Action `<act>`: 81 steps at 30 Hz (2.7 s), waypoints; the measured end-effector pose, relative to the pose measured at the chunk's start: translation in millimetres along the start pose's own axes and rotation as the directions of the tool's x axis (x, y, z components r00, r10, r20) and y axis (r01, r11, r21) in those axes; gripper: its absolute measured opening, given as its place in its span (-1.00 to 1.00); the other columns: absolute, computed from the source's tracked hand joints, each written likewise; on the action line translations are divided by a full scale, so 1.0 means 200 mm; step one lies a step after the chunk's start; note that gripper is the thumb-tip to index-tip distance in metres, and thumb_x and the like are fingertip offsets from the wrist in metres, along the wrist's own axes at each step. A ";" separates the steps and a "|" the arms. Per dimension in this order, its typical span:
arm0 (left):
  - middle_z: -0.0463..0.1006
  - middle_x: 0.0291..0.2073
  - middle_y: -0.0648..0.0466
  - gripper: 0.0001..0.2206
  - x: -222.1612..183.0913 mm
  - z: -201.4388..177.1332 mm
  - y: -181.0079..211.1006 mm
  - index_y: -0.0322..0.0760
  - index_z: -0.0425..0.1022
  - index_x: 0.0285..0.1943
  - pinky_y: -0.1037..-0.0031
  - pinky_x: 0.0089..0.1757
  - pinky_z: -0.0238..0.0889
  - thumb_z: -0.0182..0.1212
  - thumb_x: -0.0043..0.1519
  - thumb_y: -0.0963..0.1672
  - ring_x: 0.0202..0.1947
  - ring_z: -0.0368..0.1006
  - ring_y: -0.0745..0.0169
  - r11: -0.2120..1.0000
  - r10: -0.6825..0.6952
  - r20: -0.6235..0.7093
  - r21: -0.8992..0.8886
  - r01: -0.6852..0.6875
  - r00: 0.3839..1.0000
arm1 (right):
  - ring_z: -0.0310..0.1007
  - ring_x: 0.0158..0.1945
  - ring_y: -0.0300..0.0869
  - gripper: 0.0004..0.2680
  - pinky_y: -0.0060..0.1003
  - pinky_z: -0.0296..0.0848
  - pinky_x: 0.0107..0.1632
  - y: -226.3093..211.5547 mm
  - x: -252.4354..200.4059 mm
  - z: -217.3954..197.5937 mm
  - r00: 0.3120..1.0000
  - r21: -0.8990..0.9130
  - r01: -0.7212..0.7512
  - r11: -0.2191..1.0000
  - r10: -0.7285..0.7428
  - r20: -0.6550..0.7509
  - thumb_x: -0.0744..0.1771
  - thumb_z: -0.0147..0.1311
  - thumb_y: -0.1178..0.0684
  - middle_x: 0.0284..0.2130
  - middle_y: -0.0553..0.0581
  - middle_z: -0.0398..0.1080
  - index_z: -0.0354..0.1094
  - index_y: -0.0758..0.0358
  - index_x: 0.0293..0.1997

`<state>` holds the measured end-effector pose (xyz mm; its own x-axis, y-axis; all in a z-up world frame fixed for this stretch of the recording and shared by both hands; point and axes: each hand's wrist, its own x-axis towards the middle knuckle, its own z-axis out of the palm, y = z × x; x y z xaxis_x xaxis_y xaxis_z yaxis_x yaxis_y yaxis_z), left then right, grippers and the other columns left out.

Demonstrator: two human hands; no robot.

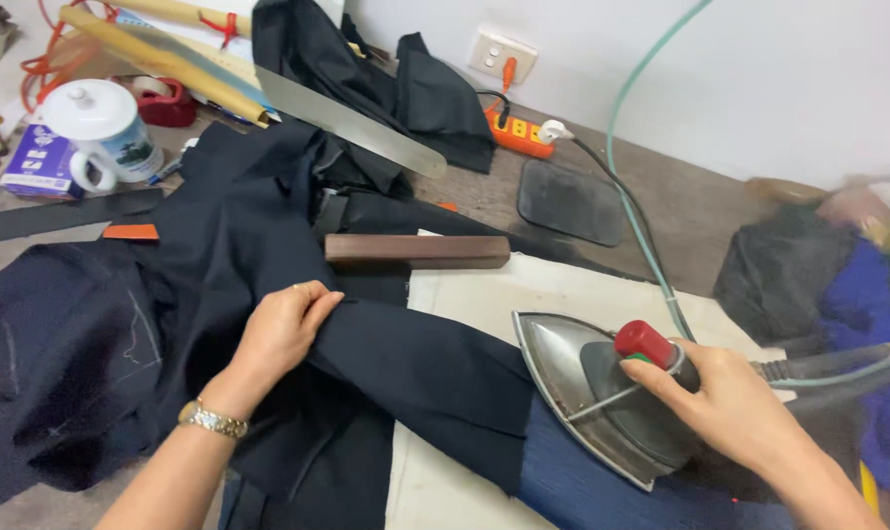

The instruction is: Ironing and pressing garment components using a steam iron and a wooden clapper

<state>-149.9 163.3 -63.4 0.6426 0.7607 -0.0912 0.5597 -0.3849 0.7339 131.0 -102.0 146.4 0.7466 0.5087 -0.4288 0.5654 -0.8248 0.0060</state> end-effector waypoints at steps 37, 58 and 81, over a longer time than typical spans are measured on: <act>0.31 0.23 -0.13 -0.02 -0.07 0.26 0.35 -0.18 0.08 0.39 0.49 0.16 0.04 0.50 -0.23 0.09 0.30 0.18 0.10 0.924 0.029 0.369 -0.365 0.116 0.929 | 0.46 -0.09 0.08 -0.66 -0.19 0.37 -0.11 -0.30 0.02 0.03 0.988 -0.172 0.154 0.973 -0.148 0.042 0.19 0.00 -0.45 -0.37 0.17 0.55 0.51 -0.14 -0.25; 0.55 -0.08 0.03 -0.51 0.72 0.16 -0.09 -0.14 0.48 0.10 0.22 -0.06 0.36 0.38 0.00 0.02 0.00 0.43 0.01 0.809 0.409 0.212 0.366 -0.460 0.888 | 0.53 -0.21 0.21 -0.57 0.00 0.46 -0.11 -0.75 0.05 -0.07 0.918 -0.169 0.396 0.903 -0.384 0.098 0.21 0.02 -0.40 -0.44 0.38 0.49 0.48 0.23 -0.28; 0.42 -0.23 0.02 -0.44 0.28 -0.28 0.66 -0.12 0.24 0.33 0.19 -0.23 0.18 0.23 0.12 0.00 -0.27 0.31 -0.05 0.463 0.777 0.447 0.072 -0.883 0.444 | 0.45 -0.17 -0.36 -0.75 -0.40 0.33 -0.05 0.35 0.07 0.04 0.997 0.006 0.082 0.997 -0.082 0.010 0.20 0.11 -0.26 -0.28 -0.15 0.54 0.45 0.00 -0.26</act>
<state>-68.6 184.7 65.5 0.9538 -0.1946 0.2289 -0.2704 -0.8880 0.3719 178.4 -155.1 133.7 0.6941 0.5721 -0.4370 0.6225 -0.7818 -0.0349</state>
